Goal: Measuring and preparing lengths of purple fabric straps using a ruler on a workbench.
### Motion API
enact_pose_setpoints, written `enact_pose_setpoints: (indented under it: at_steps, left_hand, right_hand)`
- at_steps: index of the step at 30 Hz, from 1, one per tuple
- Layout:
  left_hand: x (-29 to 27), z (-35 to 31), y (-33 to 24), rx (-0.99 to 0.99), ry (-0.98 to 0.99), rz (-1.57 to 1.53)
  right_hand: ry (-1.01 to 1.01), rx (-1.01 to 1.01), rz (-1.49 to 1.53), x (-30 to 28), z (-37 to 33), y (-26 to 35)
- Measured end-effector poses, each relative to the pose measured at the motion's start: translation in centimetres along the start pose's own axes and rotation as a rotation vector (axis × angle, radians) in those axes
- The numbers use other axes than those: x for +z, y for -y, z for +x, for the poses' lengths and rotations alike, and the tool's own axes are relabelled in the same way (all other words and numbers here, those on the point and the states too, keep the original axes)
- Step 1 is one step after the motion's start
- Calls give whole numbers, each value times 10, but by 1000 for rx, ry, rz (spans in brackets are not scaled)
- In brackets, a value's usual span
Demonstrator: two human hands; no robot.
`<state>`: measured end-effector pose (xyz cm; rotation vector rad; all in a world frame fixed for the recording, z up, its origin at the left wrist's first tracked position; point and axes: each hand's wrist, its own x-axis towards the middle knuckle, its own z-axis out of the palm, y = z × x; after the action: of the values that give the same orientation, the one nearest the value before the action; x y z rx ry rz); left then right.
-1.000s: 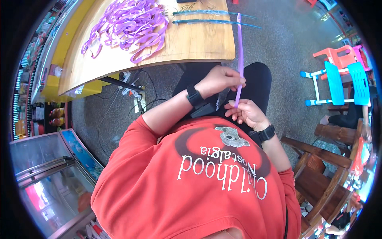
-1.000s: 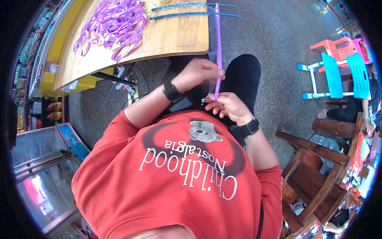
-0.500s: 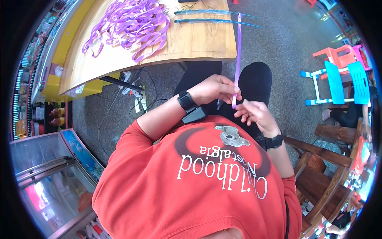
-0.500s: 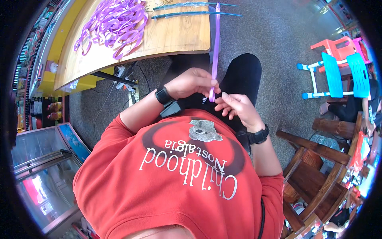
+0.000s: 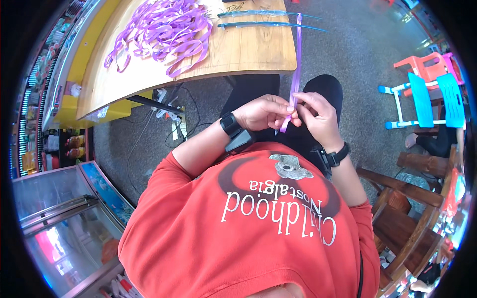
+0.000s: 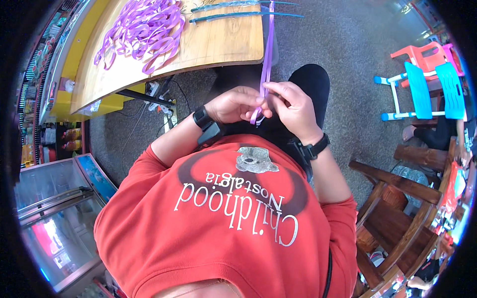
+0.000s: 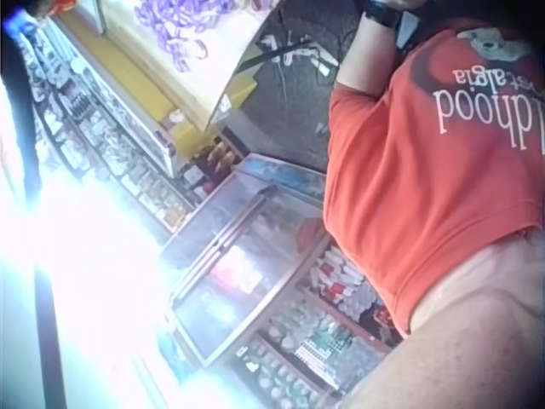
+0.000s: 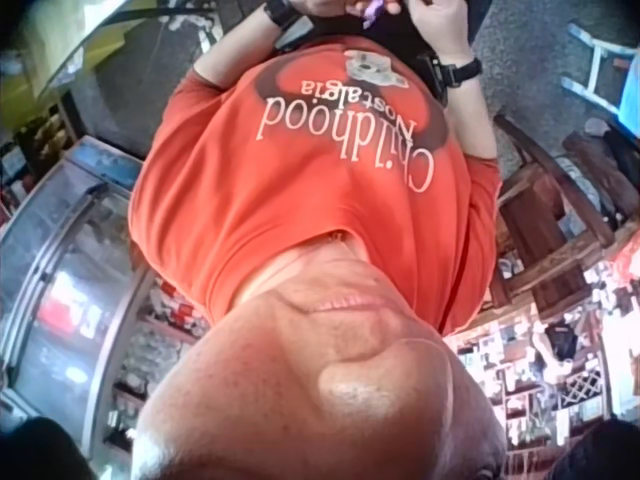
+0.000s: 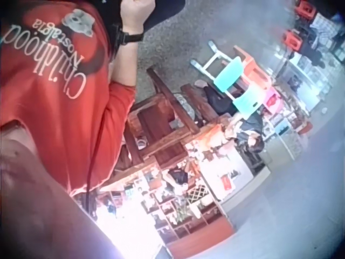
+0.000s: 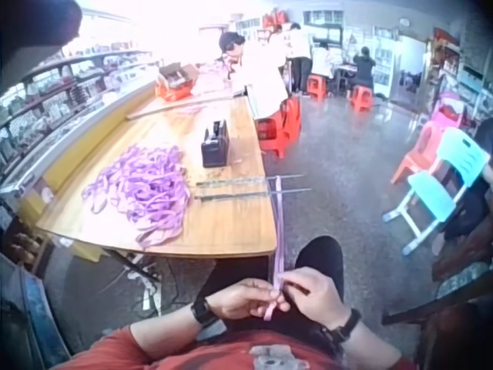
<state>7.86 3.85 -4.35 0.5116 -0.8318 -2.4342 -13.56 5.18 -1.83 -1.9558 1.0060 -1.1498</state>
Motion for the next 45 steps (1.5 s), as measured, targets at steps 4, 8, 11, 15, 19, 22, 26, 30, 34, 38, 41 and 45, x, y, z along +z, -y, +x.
enact_pose_setpoints:
  at_steps: [4,8,11,15,19,22,26,30,34,38,41,45]
  left_hand:
    - [3,-1,0,1,-41,16]
    - [9,-5,-3,2,-62,82]
    - [15,-8,-6,38,-74,148]
    - [23,-12,-13,103,-70,214]
    - [28,-18,-21,99,-202,328]
    - [31,-20,-23,263,-346,662]
    - [32,-18,-20,447,-347,737]
    - [31,-18,-15,329,-309,644]
    - [32,-16,-12,327,-284,624]
    - [33,-16,-11,360,-234,637]
    - [33,-16,-6,371,-164,498]
    - [33,-10,-2,458,-175,612]
  right_hand:
    - [-23,-101,-81,1,6,0]
    - [-13,-154,-174,-4,9,-5]
    - [28,-271,-267,-7,7,-8]
    - [142,-336,-347,-9,-1,-6]
    - [127,-334,-344,-9,-8,-6]
    - [118,-297,-359,-12,-11,-9]
    - [91,-238,-362,-13,-14,-16]
    - [69,-192,-348,-11,-17,-21]
    - [60,-166,-340,-9,-20,-23]
    - [61,-159,-299,-10,-20,-22]
    - [72,-179,-280,-10,-19,-20]
    - [88,-200,-260,-9,-19,-19]
